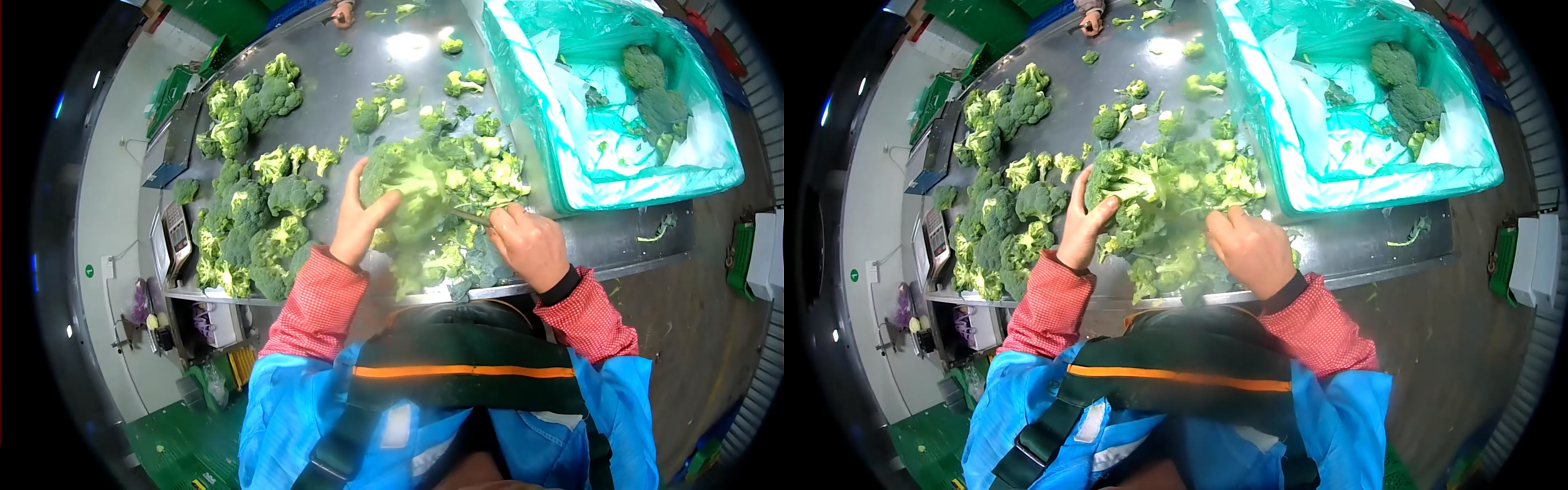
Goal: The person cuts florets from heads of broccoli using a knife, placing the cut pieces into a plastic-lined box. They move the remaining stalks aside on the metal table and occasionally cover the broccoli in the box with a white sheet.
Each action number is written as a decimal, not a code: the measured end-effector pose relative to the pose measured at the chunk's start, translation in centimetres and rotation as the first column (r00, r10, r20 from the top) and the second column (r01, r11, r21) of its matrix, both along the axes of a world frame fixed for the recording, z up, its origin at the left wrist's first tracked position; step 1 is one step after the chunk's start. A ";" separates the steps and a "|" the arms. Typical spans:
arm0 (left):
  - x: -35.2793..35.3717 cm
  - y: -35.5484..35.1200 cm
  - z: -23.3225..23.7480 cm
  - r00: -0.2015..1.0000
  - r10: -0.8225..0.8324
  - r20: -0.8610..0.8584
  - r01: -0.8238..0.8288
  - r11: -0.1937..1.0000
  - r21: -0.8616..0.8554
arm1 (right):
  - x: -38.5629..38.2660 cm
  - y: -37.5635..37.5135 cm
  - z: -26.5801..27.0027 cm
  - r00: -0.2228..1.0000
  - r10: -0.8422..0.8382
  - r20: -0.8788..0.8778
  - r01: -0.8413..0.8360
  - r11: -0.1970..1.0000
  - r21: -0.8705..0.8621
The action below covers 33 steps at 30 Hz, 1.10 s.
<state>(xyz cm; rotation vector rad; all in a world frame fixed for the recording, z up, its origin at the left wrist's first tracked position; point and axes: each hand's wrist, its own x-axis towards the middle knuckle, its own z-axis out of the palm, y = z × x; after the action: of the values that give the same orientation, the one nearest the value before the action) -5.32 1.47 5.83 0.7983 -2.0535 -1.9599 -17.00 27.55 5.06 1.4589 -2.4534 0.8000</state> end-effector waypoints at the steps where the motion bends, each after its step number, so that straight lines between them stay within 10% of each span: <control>1: 0.0 -0.5 0.6 0.999 -0.037 0.028 0.038 0.997 -0.064 | -0.2 -0.1 -0.1 0.995 -0.011 -0.101 0.013 1.000 0.025; 10: 1.1 -1.7 2.5 0.965 -0.164 0.206 0.236 0.885 -0.401 | 0.2 -1.3 -3.6 0.978 -0.118 -0.175 0.130 0.990 0.059; 13: 2.6 -1.5 4.8 0.973 -0.138 0.183 0.176 0.961 -0.214 | 0.1 1.0 -6.5 0.945 -0.273 0.179 0.254 0.959 0.123; 16: 3.7 -2.2 4.7 0.987 -0.091 0.134 0.147 0.849 -0.507 | 1.4 -0.1 -4.1 0.883 -0.190 0.430 0.216 0.976 -0.013; 19: 3.6 -2.2 2.5 0.991 -0.132 -0.026 0.099 0.844 -0.527 | 2.3 -2.1 -3.7 0.695 -0.043 0.718 0.161 0.982 -0.097; 22: 3.5 -1.4 0.6 0.975 -0.183 -0.129 0.092 0.853 -0.513 | 2.1 -2.4 -2.7 -0.157 0.257 0.954 0.210 0.952 -0.222; 24: 2.9 0.8 0.3 0.964 -0.184 -0.194 0.077 0.887 -0.456 | 2.5 -3.7 -1.1 -0.240 0.295 0.925 0.262 0.937 -0.231; 27: 2.6 1.9 -0.2 0.942 -0.310 -0.131 0.188 0.808 -0.558 | 2.8 -4.5 -1.5 0.031 0.256 0.966 0.305 0.918 -0.253; 31: 2.2 3.0 -0.5 0.955 -0.142 -0.260 0.190 0.967 0.167 | 3.2 -4.0 -1.2 0.428 0.178 0.886 0.243 0.921 -0.303; 33: 2.3 3.4 -1.2 0.989 -0.018 -0.150 0.051 0.974 0.222 | 3.4 -3.7 -0.5 0.578 0.104 0.810 0.166 0.956 -0.241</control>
<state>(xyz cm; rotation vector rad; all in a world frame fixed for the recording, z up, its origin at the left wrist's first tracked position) -3.03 4.85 4.60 0.6398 -1.7967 -2.2279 -13.61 23.87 4.59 1.0264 -2.6994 2.1390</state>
